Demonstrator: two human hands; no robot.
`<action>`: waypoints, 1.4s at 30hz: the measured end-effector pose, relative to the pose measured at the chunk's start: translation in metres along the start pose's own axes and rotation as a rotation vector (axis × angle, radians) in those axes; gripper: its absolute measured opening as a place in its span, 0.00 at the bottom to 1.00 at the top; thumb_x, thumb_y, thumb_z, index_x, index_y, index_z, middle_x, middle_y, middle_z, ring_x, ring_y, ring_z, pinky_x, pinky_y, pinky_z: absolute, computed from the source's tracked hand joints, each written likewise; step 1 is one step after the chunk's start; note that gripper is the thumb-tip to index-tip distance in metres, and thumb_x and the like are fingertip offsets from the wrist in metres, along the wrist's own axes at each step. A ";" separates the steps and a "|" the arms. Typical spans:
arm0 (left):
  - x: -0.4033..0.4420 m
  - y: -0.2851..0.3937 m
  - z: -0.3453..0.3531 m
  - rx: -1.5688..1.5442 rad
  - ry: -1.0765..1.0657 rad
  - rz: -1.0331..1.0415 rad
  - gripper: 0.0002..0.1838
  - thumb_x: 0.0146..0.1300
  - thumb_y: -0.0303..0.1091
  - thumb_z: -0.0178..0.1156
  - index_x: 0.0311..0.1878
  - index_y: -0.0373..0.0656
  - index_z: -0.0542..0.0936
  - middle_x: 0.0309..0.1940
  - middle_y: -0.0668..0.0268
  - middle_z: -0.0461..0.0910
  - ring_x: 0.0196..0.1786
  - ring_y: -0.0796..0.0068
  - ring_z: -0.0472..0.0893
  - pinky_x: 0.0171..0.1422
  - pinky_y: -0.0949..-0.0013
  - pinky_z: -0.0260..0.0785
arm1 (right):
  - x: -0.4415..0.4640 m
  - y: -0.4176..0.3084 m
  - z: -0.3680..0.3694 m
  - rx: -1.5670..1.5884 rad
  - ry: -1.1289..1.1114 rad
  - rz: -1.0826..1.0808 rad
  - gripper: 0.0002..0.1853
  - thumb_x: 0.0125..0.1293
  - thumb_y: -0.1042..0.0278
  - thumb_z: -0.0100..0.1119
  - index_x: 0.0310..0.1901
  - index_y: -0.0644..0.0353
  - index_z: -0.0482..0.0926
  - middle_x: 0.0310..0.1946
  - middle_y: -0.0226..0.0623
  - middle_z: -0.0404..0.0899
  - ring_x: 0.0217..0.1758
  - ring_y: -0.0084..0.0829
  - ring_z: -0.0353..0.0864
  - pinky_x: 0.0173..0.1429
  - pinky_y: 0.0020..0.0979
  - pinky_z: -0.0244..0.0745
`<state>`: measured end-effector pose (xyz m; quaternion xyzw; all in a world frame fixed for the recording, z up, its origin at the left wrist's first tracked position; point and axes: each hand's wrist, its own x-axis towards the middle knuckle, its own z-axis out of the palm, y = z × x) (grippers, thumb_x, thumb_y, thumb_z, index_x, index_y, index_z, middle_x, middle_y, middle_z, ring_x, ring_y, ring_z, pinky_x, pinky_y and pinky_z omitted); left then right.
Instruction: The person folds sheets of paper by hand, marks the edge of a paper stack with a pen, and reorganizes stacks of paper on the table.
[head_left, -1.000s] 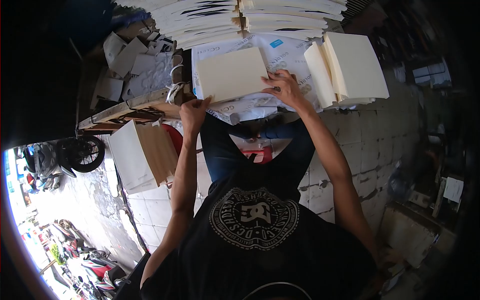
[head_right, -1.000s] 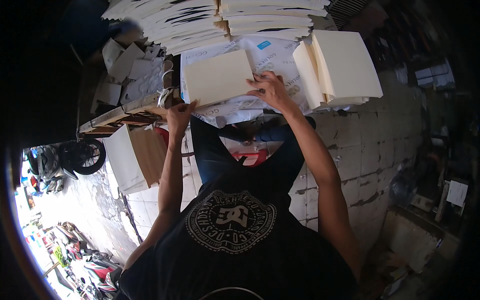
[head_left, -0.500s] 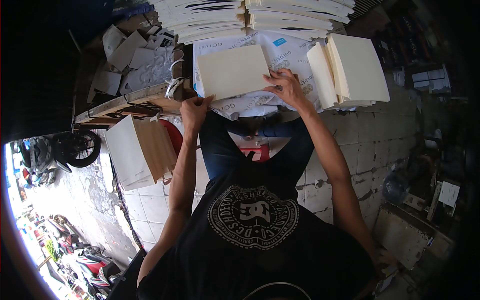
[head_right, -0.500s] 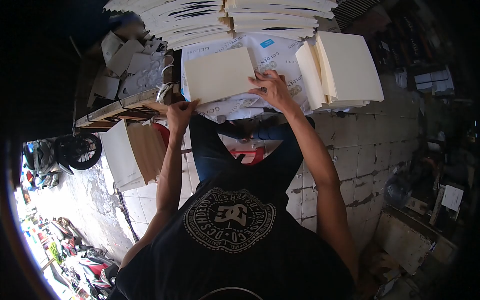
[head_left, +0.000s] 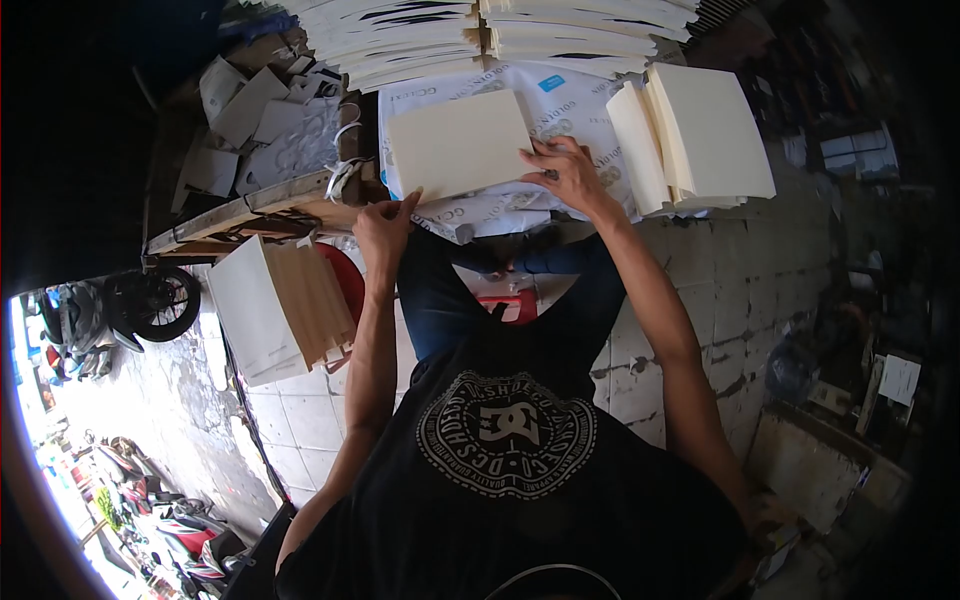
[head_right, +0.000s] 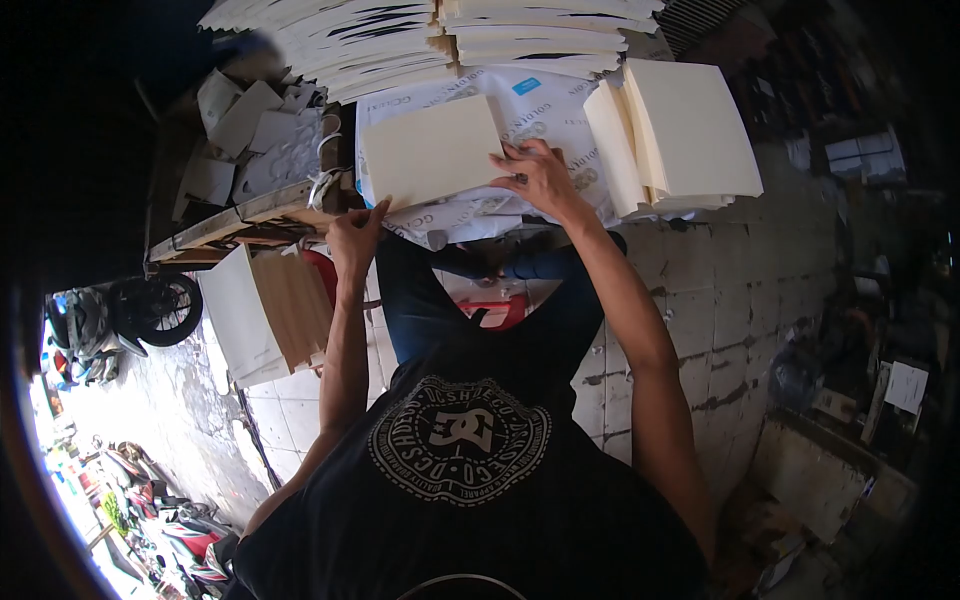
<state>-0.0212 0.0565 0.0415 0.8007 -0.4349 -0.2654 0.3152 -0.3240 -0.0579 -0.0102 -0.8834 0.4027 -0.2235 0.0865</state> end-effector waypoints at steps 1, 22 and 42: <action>-0.002 0.002 0.000 0.002 0.017 0.003 0.24 0.60 0.52 0.68 0.36 0.34 0.88 0.19 0.59 0.84 0.25 0.70 0.86 0.35 0.69 0.75 | 0.000 0.000 0.000 0.002 0.001 0.002 0.24 0.57 0.46 0.68 0.56 0.41 0.83 0.59 0.21 0.81 0.57 0.33 0.71 0.57 0.41 0.64; 0.018 -0.051 0.008 -0.036 0.122 0.670 0.08 0.52 0.27 0.74 0.36 0.37 0.87 0.36 0.60 0.86 0.38 0.65 0.87 0.46 0.67 0.77 | 0.002 -0.002 -0.002 -0.008 -0.031 0.023 0.25 0.58 0.47 0.68 0.57 0.40 0.82 0.59 0.24 0.81 0.59 0.35 0.71 0.59 0.42 0.64; 0.029 -0.064 0.015 -0.272 -0.085 0.076 0.23 0.60 0.49 0.70 0.41 0.34 0.86 0.31 0.58 0.85 0.37 0.73 0.83 0.45 0.69 0.73 | -0.005 -0.032 -0.012 -0.118 -0.042 0.062 0.37 0.57 0.42 0.68 0.66 0.47 0.73 0.70 0.39 0.67 0.70 0.42 0.64 0.63 0.50 0.62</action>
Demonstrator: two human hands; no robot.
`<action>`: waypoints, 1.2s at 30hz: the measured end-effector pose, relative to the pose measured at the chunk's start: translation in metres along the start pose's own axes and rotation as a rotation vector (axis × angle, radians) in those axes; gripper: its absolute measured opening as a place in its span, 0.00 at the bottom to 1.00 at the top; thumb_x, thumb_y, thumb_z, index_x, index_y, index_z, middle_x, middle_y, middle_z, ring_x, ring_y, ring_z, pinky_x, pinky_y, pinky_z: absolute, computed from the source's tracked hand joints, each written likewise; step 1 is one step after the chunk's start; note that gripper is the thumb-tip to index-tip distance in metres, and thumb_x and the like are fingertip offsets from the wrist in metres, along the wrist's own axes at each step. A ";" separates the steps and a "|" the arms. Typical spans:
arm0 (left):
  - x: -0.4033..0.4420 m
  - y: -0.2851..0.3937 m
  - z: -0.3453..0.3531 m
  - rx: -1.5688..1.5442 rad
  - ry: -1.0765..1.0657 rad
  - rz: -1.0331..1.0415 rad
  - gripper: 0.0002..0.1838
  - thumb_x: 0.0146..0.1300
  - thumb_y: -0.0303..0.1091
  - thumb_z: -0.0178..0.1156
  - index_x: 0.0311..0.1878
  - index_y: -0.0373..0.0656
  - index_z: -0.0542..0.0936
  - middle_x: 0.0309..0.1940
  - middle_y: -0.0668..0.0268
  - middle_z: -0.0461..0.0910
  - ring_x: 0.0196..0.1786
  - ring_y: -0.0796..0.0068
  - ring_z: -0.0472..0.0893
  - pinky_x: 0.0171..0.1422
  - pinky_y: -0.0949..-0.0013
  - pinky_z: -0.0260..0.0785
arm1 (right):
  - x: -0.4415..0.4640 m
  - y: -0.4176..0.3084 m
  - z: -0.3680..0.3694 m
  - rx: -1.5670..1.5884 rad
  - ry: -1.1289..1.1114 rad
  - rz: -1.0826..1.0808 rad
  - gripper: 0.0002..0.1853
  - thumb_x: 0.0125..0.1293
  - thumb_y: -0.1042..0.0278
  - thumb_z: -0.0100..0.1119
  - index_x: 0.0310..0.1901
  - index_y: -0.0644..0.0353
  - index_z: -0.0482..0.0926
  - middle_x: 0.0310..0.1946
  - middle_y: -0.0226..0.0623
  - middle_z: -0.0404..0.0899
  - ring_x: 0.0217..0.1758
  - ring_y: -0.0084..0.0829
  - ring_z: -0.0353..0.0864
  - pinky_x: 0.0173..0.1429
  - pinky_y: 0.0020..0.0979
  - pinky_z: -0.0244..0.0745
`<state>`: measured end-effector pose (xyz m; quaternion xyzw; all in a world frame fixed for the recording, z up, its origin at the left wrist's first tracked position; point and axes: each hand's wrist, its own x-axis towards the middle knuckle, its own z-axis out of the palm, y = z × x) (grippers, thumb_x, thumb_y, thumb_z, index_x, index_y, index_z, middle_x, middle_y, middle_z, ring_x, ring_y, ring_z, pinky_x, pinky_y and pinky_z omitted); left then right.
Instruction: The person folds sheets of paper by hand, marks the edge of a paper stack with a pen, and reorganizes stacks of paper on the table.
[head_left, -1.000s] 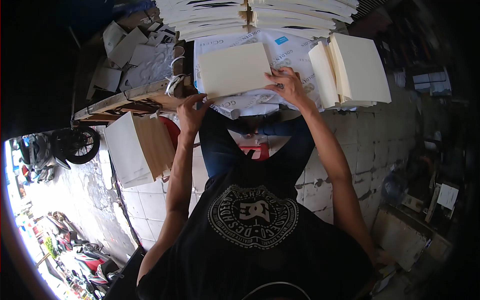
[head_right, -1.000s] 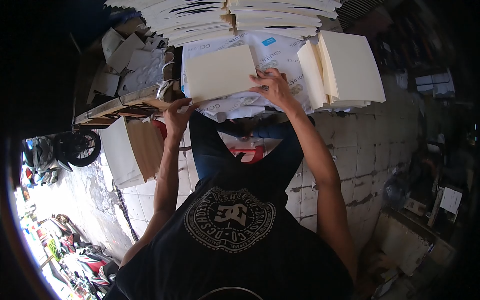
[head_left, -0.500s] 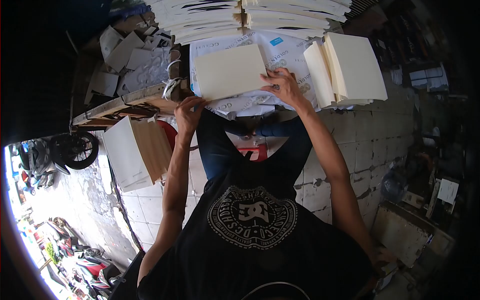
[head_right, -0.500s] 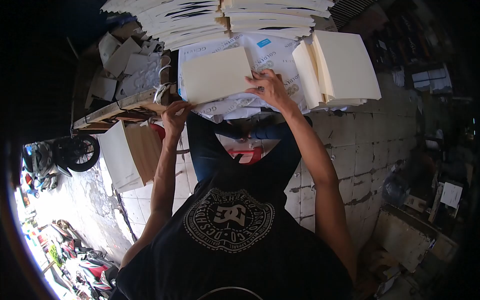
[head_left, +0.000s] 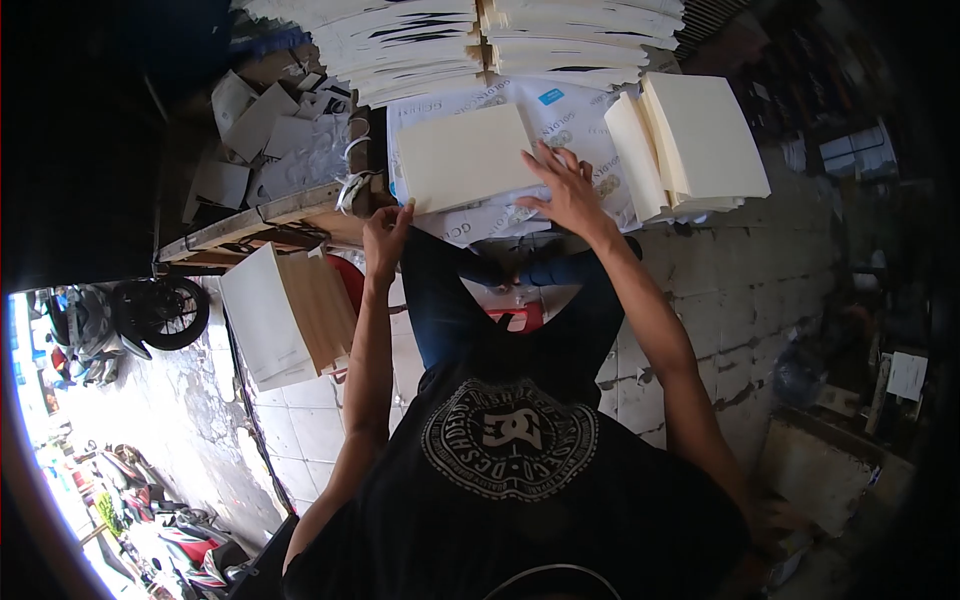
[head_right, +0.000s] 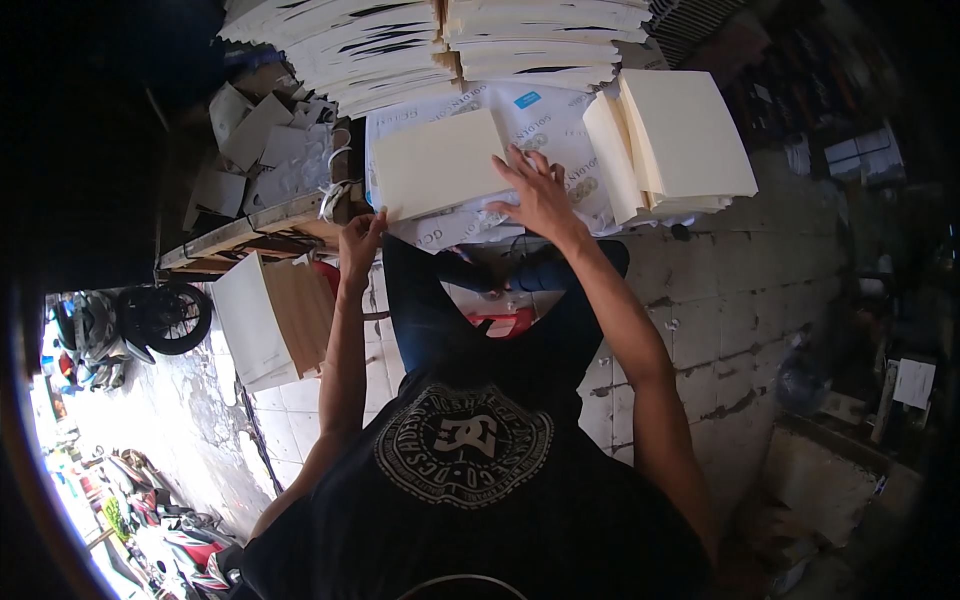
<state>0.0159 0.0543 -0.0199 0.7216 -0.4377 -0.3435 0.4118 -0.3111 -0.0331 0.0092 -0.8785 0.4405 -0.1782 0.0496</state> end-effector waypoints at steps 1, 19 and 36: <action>0.002 0.001 0.000 0.042 -0.015 -0.068 0.25 0.62 0.52 0.67 0.41 0.34 0.86 0.31 0.57 0.85 0.37 0.72 0.83 0.45 0.67 0.73 | 0.000 -0.020 -0.001 -0.022 0.009 0.010 0.40 0.56 0.42 0.69 0.68 0.49 0.70 0.72 0.41 0.63 0.71 0.43 0.62 0.64 0.53 0.62; 0.001 0.023 0.005 -0.063 -0.146 -0.218 0.28 0.59 0.54 0.70 0.36 0.31 0.86 0.17 0.75 0.71 0.20 0.87 0.64 0.24 0.76 0.51 | -0.030 -0.030 -0.002 0.162 -0.193 0.189 0.62 0.47 0.21 0.63 0.74 0.62 0.55 0.76 0.48 0.55 0.81 0.42 0.50 0.72 0.70 0.39; -0.105 0.091 -0.038 -0.671 -0.344 0.067 0.14 0.72 0.36 0.58 0.47 0.33 0.82 0.26 0.71 0.75 0.31 0.82 0.72 0.38 0.76 0.63 | 0.060 -0.081 -0.123 0.475 0.317 -0.245 0.23 0.57 0.78 0.62 0.56 0.53 0.82 0.46 0.40 0.86 0.40 0.39 0.88 0.47 0.37 0.84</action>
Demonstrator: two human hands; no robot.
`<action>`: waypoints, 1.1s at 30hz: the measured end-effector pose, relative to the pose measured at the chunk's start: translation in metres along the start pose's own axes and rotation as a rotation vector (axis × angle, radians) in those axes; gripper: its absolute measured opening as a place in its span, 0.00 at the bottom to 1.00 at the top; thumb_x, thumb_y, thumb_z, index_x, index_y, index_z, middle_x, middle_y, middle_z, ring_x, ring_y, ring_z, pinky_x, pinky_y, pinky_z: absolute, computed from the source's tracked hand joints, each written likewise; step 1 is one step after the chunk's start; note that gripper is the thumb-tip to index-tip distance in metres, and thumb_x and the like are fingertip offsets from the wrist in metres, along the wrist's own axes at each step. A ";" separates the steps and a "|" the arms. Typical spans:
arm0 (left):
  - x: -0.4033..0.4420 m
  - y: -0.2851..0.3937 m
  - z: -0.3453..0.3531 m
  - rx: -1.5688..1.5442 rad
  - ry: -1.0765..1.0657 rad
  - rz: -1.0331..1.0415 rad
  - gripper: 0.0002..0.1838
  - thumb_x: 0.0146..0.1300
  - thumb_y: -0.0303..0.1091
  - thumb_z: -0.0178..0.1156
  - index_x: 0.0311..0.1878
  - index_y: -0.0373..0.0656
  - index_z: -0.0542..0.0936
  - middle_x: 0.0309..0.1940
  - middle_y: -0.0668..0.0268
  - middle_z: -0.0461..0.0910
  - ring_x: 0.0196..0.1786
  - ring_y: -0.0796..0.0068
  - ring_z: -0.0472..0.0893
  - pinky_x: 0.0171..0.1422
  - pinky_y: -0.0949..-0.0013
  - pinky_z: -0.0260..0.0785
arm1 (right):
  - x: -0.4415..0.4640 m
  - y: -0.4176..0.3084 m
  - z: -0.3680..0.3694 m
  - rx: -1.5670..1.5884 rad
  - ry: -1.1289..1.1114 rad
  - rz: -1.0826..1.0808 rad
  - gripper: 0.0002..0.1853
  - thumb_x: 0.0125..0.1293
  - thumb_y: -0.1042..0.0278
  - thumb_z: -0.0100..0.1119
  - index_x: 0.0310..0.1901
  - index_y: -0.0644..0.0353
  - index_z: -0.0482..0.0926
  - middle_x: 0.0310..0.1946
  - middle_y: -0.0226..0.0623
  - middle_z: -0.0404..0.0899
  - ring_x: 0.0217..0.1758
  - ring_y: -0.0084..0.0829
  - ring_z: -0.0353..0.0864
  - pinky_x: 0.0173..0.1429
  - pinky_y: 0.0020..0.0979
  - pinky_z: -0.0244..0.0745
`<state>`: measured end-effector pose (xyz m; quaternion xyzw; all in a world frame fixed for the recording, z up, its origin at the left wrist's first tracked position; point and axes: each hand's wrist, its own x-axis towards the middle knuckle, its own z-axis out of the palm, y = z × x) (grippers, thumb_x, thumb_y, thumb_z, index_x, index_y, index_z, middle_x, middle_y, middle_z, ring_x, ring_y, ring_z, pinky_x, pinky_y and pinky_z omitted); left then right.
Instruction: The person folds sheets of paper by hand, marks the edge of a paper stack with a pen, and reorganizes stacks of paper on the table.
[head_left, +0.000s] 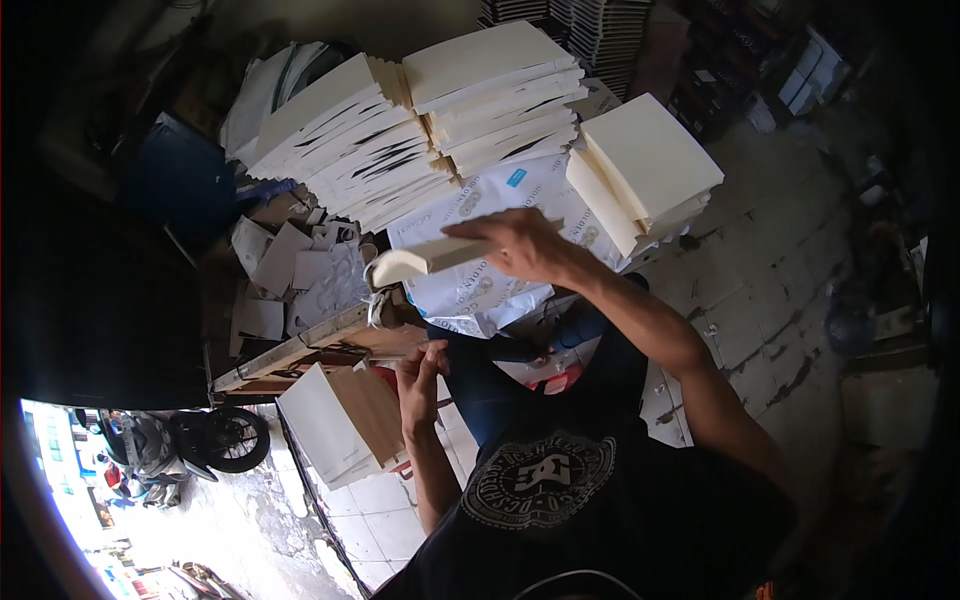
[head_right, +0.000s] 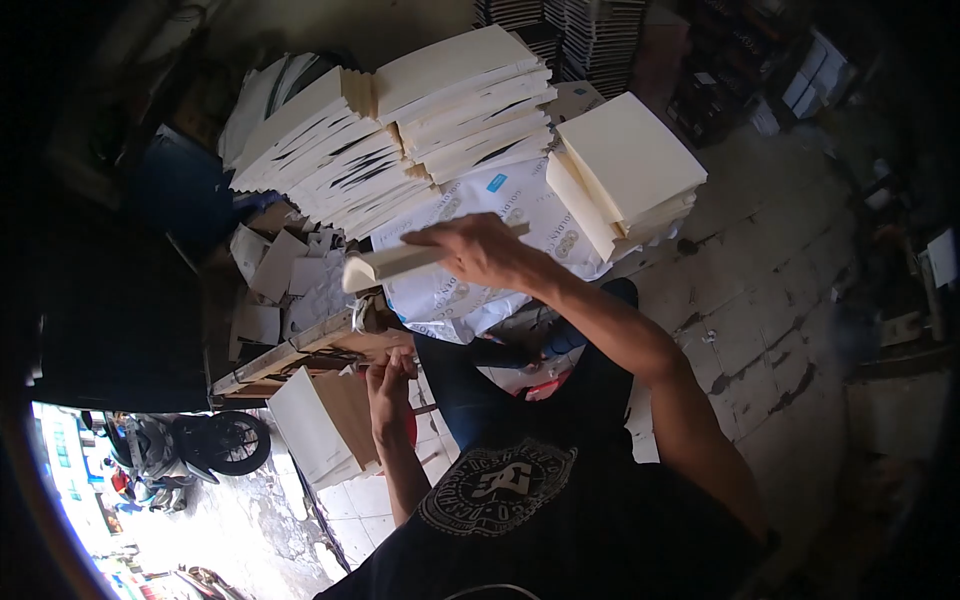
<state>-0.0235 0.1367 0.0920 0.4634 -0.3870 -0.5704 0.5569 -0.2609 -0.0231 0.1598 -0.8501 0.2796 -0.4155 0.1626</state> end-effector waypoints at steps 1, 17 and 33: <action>-0.003 -0.003 -0.004 0.020 0.037 -0.028 0.14 0.72 0.36 0.58 0.46 0.33 0.82 0.26 0.71 0.75 0.31 0.82 0.72 0.38 0.76 0.63 | 0.017 -0.016 -0.031 -0.059 0.096 -0.047 0.24 0.56 0.78 0.63 0.57 0.53 0.81 0.46 0.40 0.86 0.41 0.39 0.88 0.47 0.36 0.85; -0.008 -0.019 -0.014 0.177 0.109 -0.068 0.13 0.68 0.36 0.65 0.46 0.35 0.83 0.29 0.72 0.79 0.33 0.85 0.74 0.40 0.79 0.64 | 0.124 0.102 -0.113 -0.824 0.108 -0.119 0.34 0.56 0.35 0.66 0.57 0.53 0.82 0.53 0.37 0.84 0.57 0.39 0.82 0.62 0.44 0.72; 0.006 -0.014 0.014 0.270 0.122 0.051 0.19 0.69 0.38 0.63 0.55 0.33 0.77 0.38 0.67 0.78 0.40 0.80 0.74 0.47 0.76 0.66 | 0.105 0.092 -0.145 -0.767 0.142 -0.105 0.35 0.55 0.36 0.68 0.55 0.58 0.82 0.56 0.43 0.81 0.60 0.42 0.79 0.67 0.42 0.71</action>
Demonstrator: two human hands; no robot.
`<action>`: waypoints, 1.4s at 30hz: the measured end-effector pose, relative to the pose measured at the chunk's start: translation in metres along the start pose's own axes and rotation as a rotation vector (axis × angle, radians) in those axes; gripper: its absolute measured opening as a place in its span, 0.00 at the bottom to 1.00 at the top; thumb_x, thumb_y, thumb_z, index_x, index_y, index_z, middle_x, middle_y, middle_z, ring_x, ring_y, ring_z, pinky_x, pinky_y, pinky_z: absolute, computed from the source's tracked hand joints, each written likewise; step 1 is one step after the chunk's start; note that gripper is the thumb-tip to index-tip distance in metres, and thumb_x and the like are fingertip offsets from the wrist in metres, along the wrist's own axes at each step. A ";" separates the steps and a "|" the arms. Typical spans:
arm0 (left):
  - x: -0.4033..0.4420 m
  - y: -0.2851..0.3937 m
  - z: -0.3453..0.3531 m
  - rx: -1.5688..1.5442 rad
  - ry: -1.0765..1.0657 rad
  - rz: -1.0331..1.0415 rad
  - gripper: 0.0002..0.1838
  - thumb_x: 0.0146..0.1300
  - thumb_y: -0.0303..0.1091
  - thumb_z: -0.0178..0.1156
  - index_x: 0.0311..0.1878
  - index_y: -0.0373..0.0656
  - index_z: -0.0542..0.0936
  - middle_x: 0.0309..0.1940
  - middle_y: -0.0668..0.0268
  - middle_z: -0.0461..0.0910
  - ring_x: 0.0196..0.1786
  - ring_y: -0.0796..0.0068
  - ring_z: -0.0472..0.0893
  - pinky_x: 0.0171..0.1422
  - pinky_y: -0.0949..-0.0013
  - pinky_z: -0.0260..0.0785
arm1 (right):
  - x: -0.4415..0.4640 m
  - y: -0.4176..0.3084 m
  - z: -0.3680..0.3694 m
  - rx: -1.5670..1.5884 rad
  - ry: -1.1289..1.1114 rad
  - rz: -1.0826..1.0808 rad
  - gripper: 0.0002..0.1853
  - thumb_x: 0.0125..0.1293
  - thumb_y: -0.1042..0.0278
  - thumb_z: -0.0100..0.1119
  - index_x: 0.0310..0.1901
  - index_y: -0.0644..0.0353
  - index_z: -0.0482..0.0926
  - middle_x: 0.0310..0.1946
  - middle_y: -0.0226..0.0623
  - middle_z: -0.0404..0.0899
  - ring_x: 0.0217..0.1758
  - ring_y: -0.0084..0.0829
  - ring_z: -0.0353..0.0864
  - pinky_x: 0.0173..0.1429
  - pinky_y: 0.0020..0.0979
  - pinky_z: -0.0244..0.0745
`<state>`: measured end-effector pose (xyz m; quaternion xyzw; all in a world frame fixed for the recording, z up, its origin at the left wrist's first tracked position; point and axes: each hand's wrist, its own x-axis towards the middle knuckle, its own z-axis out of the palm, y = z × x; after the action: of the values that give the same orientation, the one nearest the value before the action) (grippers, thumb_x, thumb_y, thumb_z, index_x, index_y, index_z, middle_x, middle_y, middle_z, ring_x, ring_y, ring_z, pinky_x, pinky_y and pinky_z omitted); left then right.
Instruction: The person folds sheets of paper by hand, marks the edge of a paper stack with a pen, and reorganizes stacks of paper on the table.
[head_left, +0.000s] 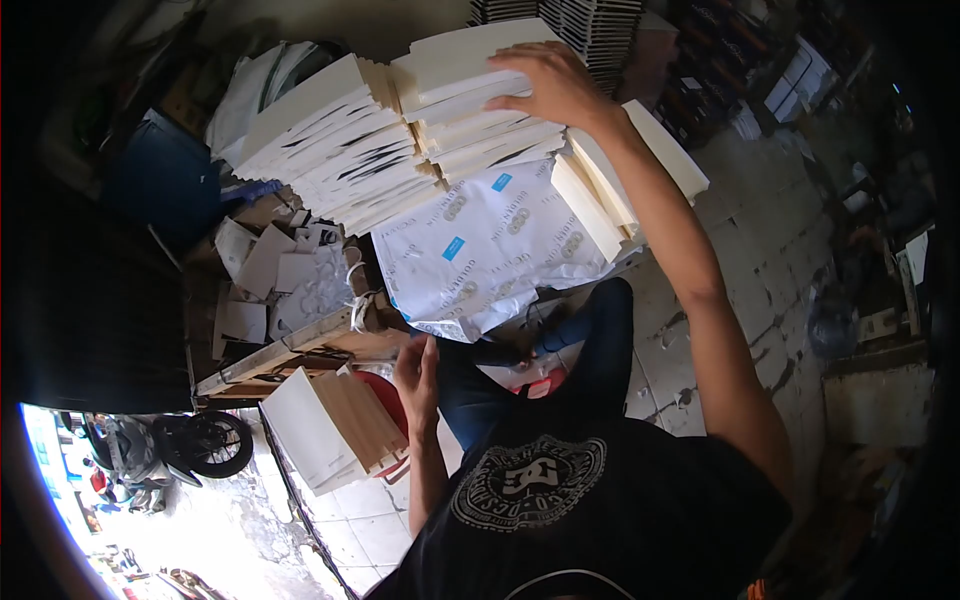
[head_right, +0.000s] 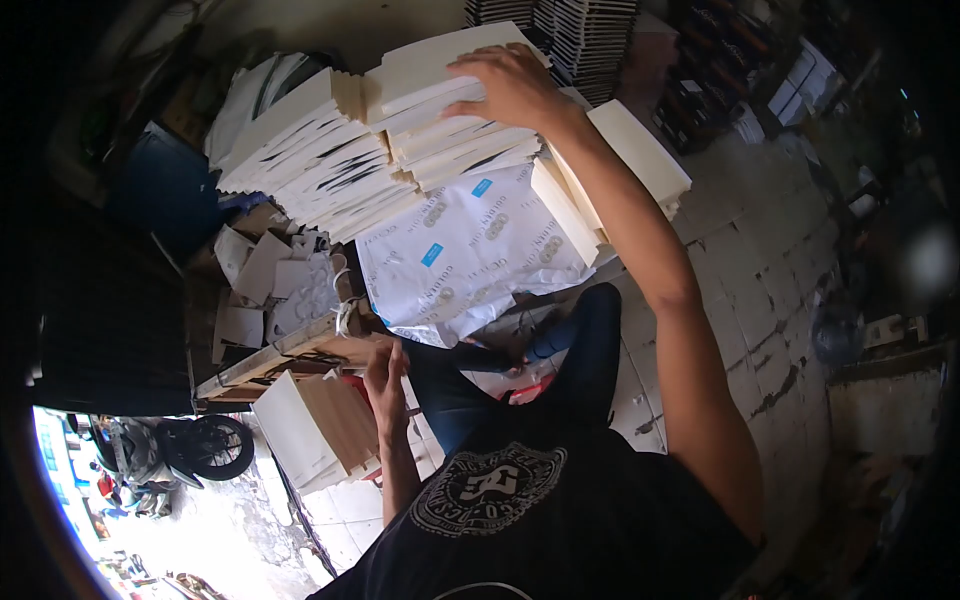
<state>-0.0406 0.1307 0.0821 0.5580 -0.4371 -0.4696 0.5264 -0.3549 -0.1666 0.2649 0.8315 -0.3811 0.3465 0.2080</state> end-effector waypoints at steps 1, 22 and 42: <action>0.012 0.008 0.023 -0.016 0.036 0.120 0.23 0.69 0.38 0.63 0.60 0.33 0.73 0.44 0.63 0.78 0.46 0.76 0.76 0.53 0.73 0.68 | -0.003 0.007 -0.003 0.001 0.085 0.023 0.36 0.54 0.35 0.69 0.56 0.58 0.82 0.58 0.46 0.79 0.61 0.45 0.78 0.68 0.42 0.70; 0.239 0.057 0.215 -0.739 -0.029 -0.190 0.60 0.55 0.86 0.36 0.80 0.55 0.36 0.81 0.59 0.34 0.81 0.43 0.37 0.75 0.29 0.41 | 0.008 0.094 0.055 0.604 -0.072 0.859 0.38 0.54 0.42 0.69 0.64 0.56 0.77 0.48 0.45 0.84 0.47 0.32 0.84 0.47 0.32 0.79; 0.281 0.071 0.210 -0.720 -0.153 -0.049 0.55 0.60 0.82 0.30 0.80 0.49 0.44 0.79 0.58 0.46 0.78 0.45 0.49 0.76 0.34 0.51 | 0.033 0.097 0.056 0.480 -0.263 0.859 0.42 0.51 0.32 0.65 0.62 0.56 0.79 0.46 0.44 0.86 0.49 0.37 0.83 0.58 0.32 0.75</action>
<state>-0.1973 -0.1871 0.1340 0.3107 -0.2683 -0.6461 0.6434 -0.3915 -0.2773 0.2598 0.6607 -0.6212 0.3710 -0.1998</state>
